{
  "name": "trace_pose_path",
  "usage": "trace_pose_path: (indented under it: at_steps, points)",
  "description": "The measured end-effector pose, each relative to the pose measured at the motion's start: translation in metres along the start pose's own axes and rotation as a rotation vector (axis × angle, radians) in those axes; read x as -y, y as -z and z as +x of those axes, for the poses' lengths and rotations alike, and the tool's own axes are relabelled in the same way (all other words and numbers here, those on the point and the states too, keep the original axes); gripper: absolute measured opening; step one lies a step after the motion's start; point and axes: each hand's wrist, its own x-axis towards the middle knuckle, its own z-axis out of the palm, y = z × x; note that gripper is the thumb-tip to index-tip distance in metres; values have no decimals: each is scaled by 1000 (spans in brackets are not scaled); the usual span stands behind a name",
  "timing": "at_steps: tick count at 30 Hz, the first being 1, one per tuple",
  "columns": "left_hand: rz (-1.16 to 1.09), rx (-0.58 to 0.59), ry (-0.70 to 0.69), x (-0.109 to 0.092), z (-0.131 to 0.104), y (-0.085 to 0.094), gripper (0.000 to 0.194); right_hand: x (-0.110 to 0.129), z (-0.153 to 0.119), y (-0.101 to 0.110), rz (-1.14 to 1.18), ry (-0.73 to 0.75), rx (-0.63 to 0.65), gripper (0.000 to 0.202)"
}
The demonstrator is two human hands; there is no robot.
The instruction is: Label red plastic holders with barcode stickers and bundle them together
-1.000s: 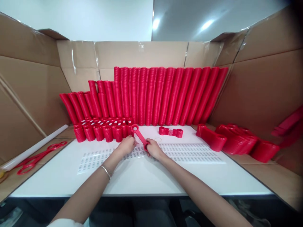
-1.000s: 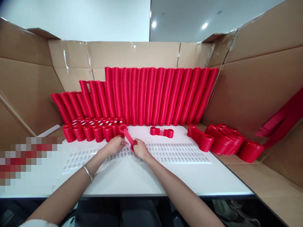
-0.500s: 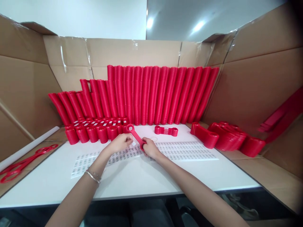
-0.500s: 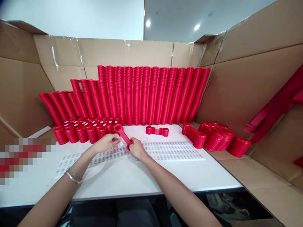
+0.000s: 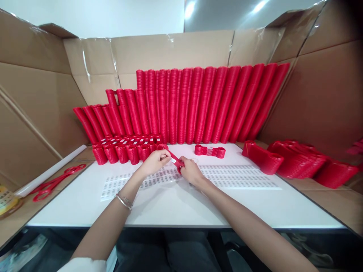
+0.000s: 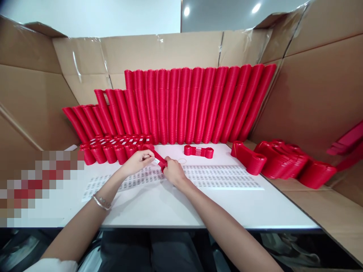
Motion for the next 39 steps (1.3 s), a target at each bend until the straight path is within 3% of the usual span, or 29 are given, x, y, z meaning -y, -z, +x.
trace_pose_path:
  at_steps: [16, 23, 28, 30, 35, 39]
  points:
    - [292, -57, -11, 0, 0, -3, 16, -3, 0, -1, 83, 25, 25, 13]
    - [623, -209, -28, -9, -6, -12, 8, -5, 2, -9, 239, 26, 37, 18]
    - [799, -334, -32, -13, -7, -15, 37, -1, 2, -9, 340, 26, 30, 17]
    - [830, -407, -5, -12, -5, -15, 47, 0, 1, -8, 361, 36, 26, 17]
    - [815, -550, 53, -11, -3, -11, 29, 1, 0, -8, 355, 61, 50, 19]
    - [761, -585, 54, -9, -5, -7, 31, -1, -1, -8, 333, 70, 57, 21]
